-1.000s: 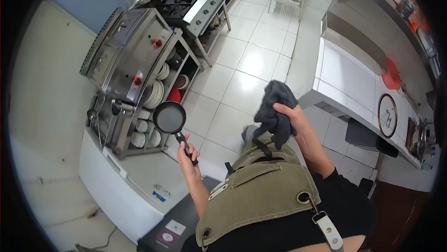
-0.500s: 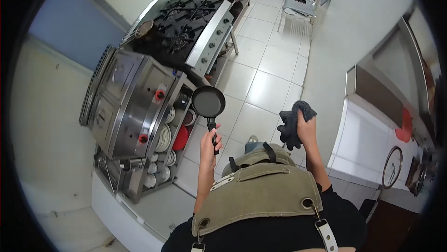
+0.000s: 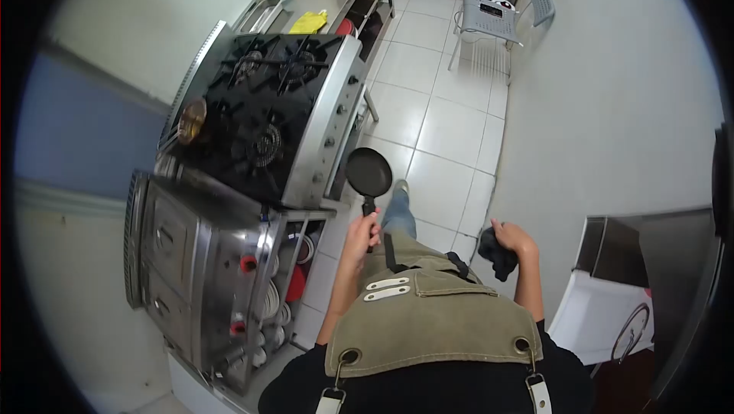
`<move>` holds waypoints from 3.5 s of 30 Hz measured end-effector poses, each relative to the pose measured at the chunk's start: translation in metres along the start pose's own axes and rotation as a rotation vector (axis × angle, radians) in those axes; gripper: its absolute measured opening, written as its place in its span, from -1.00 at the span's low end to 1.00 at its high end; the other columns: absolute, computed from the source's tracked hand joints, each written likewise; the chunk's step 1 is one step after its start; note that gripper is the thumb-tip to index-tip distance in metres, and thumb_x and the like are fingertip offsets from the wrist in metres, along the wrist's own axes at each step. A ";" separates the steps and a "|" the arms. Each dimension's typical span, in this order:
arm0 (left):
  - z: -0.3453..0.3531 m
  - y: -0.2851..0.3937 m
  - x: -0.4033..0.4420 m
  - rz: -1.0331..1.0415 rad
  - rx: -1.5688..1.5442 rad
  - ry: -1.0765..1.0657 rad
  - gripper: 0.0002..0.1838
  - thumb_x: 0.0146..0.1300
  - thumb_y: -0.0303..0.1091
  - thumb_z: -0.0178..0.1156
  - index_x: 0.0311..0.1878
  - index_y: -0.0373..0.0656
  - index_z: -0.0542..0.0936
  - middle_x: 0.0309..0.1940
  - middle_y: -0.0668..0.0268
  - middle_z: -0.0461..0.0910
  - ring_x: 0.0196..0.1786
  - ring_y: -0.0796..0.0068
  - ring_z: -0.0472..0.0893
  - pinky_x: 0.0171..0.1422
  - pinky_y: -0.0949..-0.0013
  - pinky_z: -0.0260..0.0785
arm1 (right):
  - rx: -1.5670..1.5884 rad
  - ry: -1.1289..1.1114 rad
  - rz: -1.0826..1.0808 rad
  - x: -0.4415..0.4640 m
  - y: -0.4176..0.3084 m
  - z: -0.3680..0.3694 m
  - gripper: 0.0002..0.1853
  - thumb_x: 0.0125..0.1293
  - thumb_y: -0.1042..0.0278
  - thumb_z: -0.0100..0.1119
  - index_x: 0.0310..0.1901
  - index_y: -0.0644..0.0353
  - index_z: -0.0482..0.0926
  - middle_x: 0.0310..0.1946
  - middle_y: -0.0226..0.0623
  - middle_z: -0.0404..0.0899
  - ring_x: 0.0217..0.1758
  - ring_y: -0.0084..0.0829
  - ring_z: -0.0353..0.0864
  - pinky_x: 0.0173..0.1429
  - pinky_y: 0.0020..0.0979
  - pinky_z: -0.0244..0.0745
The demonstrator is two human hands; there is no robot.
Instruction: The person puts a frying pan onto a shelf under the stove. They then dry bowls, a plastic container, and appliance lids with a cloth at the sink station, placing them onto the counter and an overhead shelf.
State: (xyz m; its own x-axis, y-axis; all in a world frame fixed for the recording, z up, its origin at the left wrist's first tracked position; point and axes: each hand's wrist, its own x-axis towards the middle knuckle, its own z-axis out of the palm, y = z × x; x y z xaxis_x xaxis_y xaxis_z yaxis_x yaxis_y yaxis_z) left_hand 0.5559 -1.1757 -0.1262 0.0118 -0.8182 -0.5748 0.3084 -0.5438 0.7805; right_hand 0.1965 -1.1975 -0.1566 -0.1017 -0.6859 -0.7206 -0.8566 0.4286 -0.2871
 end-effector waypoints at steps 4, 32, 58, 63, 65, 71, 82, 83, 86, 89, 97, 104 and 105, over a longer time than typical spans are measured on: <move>0.022 0.063 0.103 -0.101 -0.025 -0.125 -0.75 0.34 -0.22 0.01 -0.08 -0.19 0.47 -0.61 0.53 0.29 -0.67 0.77 0.22 -0.54 0.59 0.13 | -0.193 0.011 0.232 0.045 -0.027 -0.045 -0.45 0.26 -0.02 -0.02 -0.02 0.40 0.50 -0.12 0.23 0.52 0.03 0.07 0.51 0.17 -0.16 0.37; 0.094 -0.108 0.396 -0.171 0.552 0.871 -0.65 0.23 -0.23 0.08 -0.07 -0.34 0.45 -0.39 -0.13 0.57 -0.25 -0.16 0.56 -0.19 0.06 0.38 | 0.851 -0.603 -0.043 0.569 -0.146 -0.057 -0.56 0.41 0.06 -0.09 -0.10 0.34 0.57 -0.27 -0.20 0.63 -0.29 -0.43 0.59 -0.14 -0.41 0.50; -0.018 -0.327 0.540 0.315 -0.131 1.047 -0.59 0.42 -0.30 -0.22 0.23 -0.31 0.33 -0.64 0.41 0.31 -0.67 0.68 0.25 -0.55 0.56 0.11 | 1.300 -0.660 -0.583 0.587 -0.144 0.051 -0.70 0.26 0.17 -0.02 -0.25 0.30 0.47 -0.35 -0.22 0.48 -0.17 -0.42 0.46 0.01 -0.45 0.33; -0.026 -0.330 0.558 0.398 -0.251 1.148 -0.49 0.44 -0.14 -0.29 0.24 -0.36 0.30 -0.65 0.41 0.29 -0.68 0.67 0.23 -0.58 0.56 0.08 | 1.214 -0.148 -0.901 0.590 -0.095 0.072 -0.71 0.25 0.28 -0.09 -0.46 0.37 0.26 -0.53 -0.13 0.42 -0.53 -0.46 0.38 -0.38 -0.41 0.31; -0.021 -0.339 0.561 0.366 -0.273 1.193 -0.47 0.44 -0.12 -0.30 0.25 -0.37 0.28 -0.65 0.40 0.29 -0.68 0.67 0.22 -0.59 0.57 0.07 | 1.199 -0.205 -0.832 0.585 -0.091 0.075 -0.70 0.26 0.26 -0.11 -0.46 0.36 0.26 -0.52 -0.14 0.41 -0.53 -0.46 0.37 -0.37 -0.40 0.31; -0.033 -0.319 0.558 0.437 -0.341 1.248 -0.50 0.43 -0.13 -0.24 0.21 -0.33 0.35 -0.64 0.43 0.31 -0.67 0.69 0.24 -0.59 0.59 0.05 | 0.841 -0.264 -0.833 0.579 -0.093 0.064 -0.68 0.32 0.19 -0.15 -0.38 0.35 0.31 -0.45 -0.14 0.43 -0.44 -0.40 0.41 -0.27 -0.40 0.31; -0.060 -0.321 0.546 0.338 0.209 1.380 -0.69 0.35 -0.27 0.00 0.00 -0.31 0.33 -0.45 0.12 0.49 -0.44 0.25 0.48 -0.27 0.32 0.31 | 0.550 -0.319 -0.901 0.558 -0.136 0.084 -0.59 0.23 0.08 0.04 -0.16 0.34 0.44 -0.21 -0.20 0.44 -0.09 -0.33 0.38 0.12 -0.33 0.19; -0.063 -0.319 0.548 0.411 0.243 1.378 -0.66 0.34 -0.29 0.01 0.06 -0.30 0.28 -0.38 0.04 0.51 -0.35 0.17 0.52 -0.17 0.28 0.33 | 0.510 -0.344 -0.906 0.556 -0.139 0.086 -0.58 0.21 0.08 0.06 -0.12 0.34 0.44 -0.17 -0.20 0.43 -0.04 -0.32 0.37 0.17 -0.32 0.17; -0.079 -0.313 0.551 0.329 0.221 1.347 -0.63 0.35 -0.29 -0.01 0.11 -0.29 0.22 -0.24 -0.03 0.51 -0.16 0.07 0.55 -0.02 0.24 0.33 | 0.459 -0.484 -0.870 0.555 -0.139 0.083 -0.57 0.20 0.10 0.11 -0.07 0.33 0.44 -0.08 -0.17 0.42 0.05 -0.30 0.35 0.22 -0.30 0.14; -0.107 -0.296 0.558 0.357 0.234 1.371 -0.67 0.38 -0.29 -0.08 0.07 -0.33 0.24 -0.19 -0.10 0.50 -0.09 -0.09 0.52 0.03 0.22 0.32 | 0.424 -0.522 -0.896 0.557 -0.138 0.082 -0.55 0.21 0.09 0.12 -0.06 0.33 0.45 -0.06 -0.15 0.44 0.06 -0.28 0.36 0.23 -0.28 0.14; -0.233 -0.241 0.611 0.376 0.365 1.501 -0.57 0.36 -0.23 -0.03 0.15 -0.36 0.33 -0.13 0.08 0.50 -0.08 0.26 0.58 -0.06 0.36 0.38 | 0.282 -0.627 -0.969 0.558 -0.131 0.071 -0.58 0.22 0.11 0.12 -0.06 0.32 0.47 -0.10 -0.10 0.51 -0.01 -0.26 0.44 0.15 -0.29 0.24; -0.281 -0.224 0.666 0.645 -0.051 1.234 -0.64 0.36 -0.27 -0.05 -0.01 -0.43 0.28 -0.21 -0.01 0.48 -0.08 0.22 0.59 -0.02 0.33 0.39 | 0.295 -0.640 -0.966 0.557 -0.124 0.066 -0.59 0.22 0.11 0.12 -0.09 0.33 0.49 -0.13 -0.10 0.53 -0.02 -0.26 0.46 0.15 -0.29 0.26; -0.283 -0.223 0.670 0.635 0.077 1.296 -0.49 0.35 -0.27 -0.06 0.17 -0.55 0.18 -0.08 -0.25 0.49 -0.01 0.02 0.57 0.11 0.23 0.38 | 0.294 -0.656 -0.952 0.557 -0.124 0.065 -0.59 0.23 0.11 0.11 -0.10 0.33 0.49 -0.14 -0.10 0.53 -0.02 -0.26 0.47 0.14 -0.29 0.26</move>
State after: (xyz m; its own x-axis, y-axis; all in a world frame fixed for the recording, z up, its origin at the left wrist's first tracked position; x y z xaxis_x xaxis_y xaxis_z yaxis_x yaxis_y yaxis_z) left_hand 0.7642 -1.5499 -0.7551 0.9755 -0.2025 0.0858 -0.1274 -0.2022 0.9710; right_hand 0.2792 -1.5944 -0.5633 0.8628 -0.4067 -0.3004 -0.2903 0.0878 -0.9529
